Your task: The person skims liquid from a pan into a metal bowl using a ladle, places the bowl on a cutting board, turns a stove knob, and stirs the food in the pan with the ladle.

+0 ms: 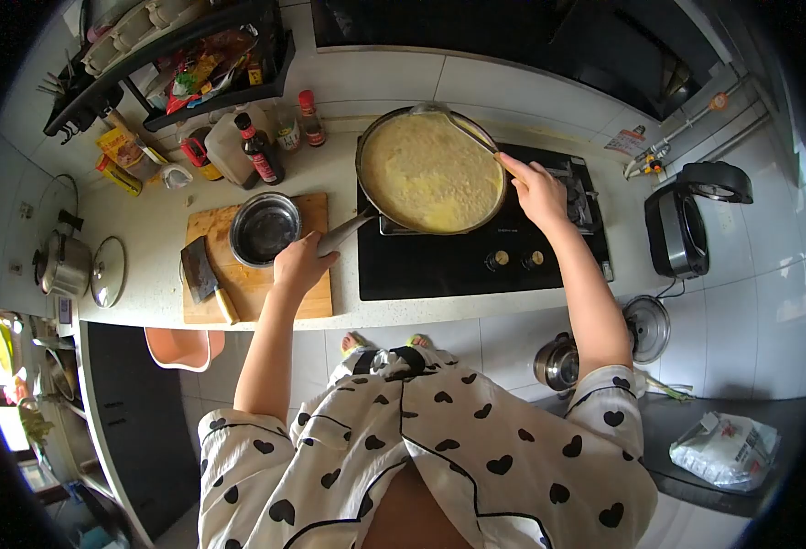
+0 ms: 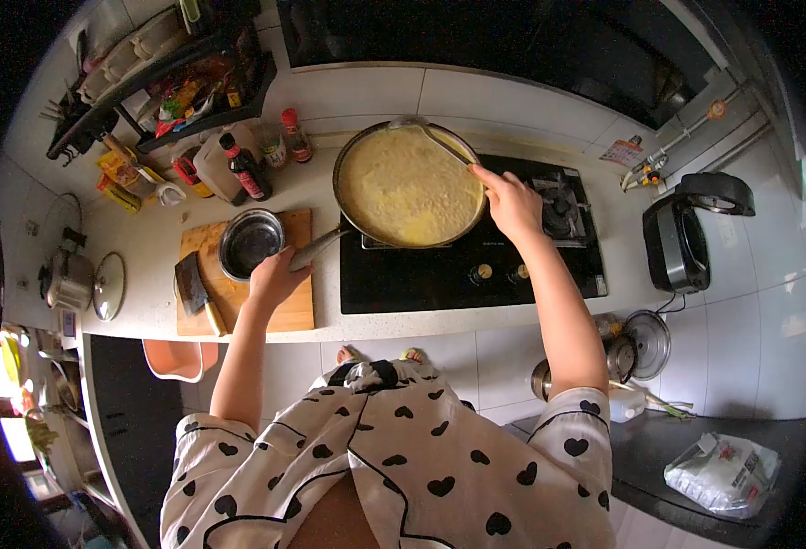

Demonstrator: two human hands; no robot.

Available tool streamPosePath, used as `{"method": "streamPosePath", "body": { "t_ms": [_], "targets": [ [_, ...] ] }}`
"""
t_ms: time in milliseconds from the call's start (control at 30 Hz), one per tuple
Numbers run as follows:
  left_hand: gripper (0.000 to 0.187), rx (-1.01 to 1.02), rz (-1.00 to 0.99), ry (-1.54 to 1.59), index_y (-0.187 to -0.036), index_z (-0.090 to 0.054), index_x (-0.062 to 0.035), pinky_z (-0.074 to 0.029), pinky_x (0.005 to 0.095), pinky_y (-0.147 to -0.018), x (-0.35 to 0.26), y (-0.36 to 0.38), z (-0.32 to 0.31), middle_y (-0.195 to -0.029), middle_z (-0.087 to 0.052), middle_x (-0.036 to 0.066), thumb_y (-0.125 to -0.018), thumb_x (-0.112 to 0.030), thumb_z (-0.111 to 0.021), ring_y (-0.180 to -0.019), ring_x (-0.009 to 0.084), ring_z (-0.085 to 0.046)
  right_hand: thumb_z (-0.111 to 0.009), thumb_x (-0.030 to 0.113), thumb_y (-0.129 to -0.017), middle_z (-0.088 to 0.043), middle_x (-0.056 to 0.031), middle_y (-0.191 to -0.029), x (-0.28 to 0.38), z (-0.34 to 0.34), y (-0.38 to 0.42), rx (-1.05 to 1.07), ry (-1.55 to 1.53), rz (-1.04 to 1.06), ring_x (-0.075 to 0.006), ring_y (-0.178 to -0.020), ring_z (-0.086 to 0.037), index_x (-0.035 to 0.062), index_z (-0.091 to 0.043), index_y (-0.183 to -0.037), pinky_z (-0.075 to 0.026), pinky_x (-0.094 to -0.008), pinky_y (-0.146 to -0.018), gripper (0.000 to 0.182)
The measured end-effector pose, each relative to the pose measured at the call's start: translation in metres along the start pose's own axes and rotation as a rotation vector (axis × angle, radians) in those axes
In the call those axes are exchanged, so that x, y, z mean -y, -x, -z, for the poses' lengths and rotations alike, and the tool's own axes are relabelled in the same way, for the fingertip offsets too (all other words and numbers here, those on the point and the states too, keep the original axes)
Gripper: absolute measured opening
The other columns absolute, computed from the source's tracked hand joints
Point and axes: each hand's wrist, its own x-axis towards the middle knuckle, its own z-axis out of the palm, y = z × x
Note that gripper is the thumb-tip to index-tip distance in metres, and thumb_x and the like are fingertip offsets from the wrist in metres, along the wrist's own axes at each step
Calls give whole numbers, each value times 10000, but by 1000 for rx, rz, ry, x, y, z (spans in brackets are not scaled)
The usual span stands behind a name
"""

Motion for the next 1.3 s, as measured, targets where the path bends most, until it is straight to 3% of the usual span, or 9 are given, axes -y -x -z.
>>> {"method": "streamPosePath", "body": {
  "t_ms": [167,200,300,533,567,633,733,833,1300],
  "targets": [
    [481,53,41,-44,-1117,-587,-105,-499,410,-748,-8,1,7,-958,-666,129,-779,-446,-621,-894,308,-632,-617,123,-828,-623,-74,-1008,-20,5,1,10,-37,-77,-290,-923,-612,345,-523,-1263,-492,-379,-796,498],
    [481,52,39,-42,-1116,-587,-105,-499,411,-747,-7,0,7,-958,-666,130,-779,-446,-622,-894,308,-633,-623,126,-829,-617,-77,-1127,-26,8,0,74,-57,-136,-288,-1014,-594,328,-521,-1269,-489,-368,-830,495],
    [476,42,30,-32,-1110,-588,-104,-499,413,-743,-6,0,5,-952,-666,132,-779,-444,-625,-891,309,-633,-614,165,-853,-615,-81,-1153,-51,3,6,77,-190,-164,-288,-1038,-587,328,-523,-1266,-484,-367,-846,453],
    [471,46,36,-38,-1111,-587,-105,-499,417,-735,-6,1,6,-937,-668,133,-782,-439,-626,-879,313,-636,-600,55,-851,-585,-103,-1234,-84,25,24,182,-571,-183,-202,-1145,-547,81,-525,-1274,-415,-289,-944,431],
    [472,56,45,-45,-1114,-586,-106,-499,416,-736,-7,0,7,-939,-668,133,-782,-439,-626,-881,313,-636,-599,34,-847,-591,-94,-1223,-84,32,29,193,-610,-224,-177,-1087,-564,58,-525,-1270,-422,-276,-919,431],
    [475,75,59,-60,-1119,-585,-107,-500,415,-738,-11,1,10,-944,-668,132,-782,-439,-626,-884,312,-636,-599,40,-846,-644,-63,-999,-81,49,36,261,-720,-388,-121,-813,-590,75,-539,-1268,-473,-238,-707,427],
    [475,63,54,-55,-1121,-584,-110,-502,413,-742,-11,2,11,-950,-670,130,-781,-440,-625,-888,309,-637,-588,66,-857,-553,5,-736,-79,74,44,380,-775,-558,-53,-562,-447,98,-529,-1284,-361,-194,-472,433],
    [476,69,61,-65,-1123,-584,-114,-503,411,-746,-11,1,10,-955,-671,127,-781,-443,-624,-890,307,-638,-573,98,-871,-428,46,-627,-84,82,52,399,-845,-614,-24,-478,-332,115,-500,-1311,-233,-175,-401,447],
    [463,50,59,-64,-1101,-589,-105,-504,411,-735,-11,2,9,-917,-672,136,-781,-438,-628,-869,313,-641,-552,113,-887,-465,21,-639,-86,102,60,453,-879,-633,-25,-471,-344,77,-460,-1333,-239,-186,-396,457]
  ]
}}
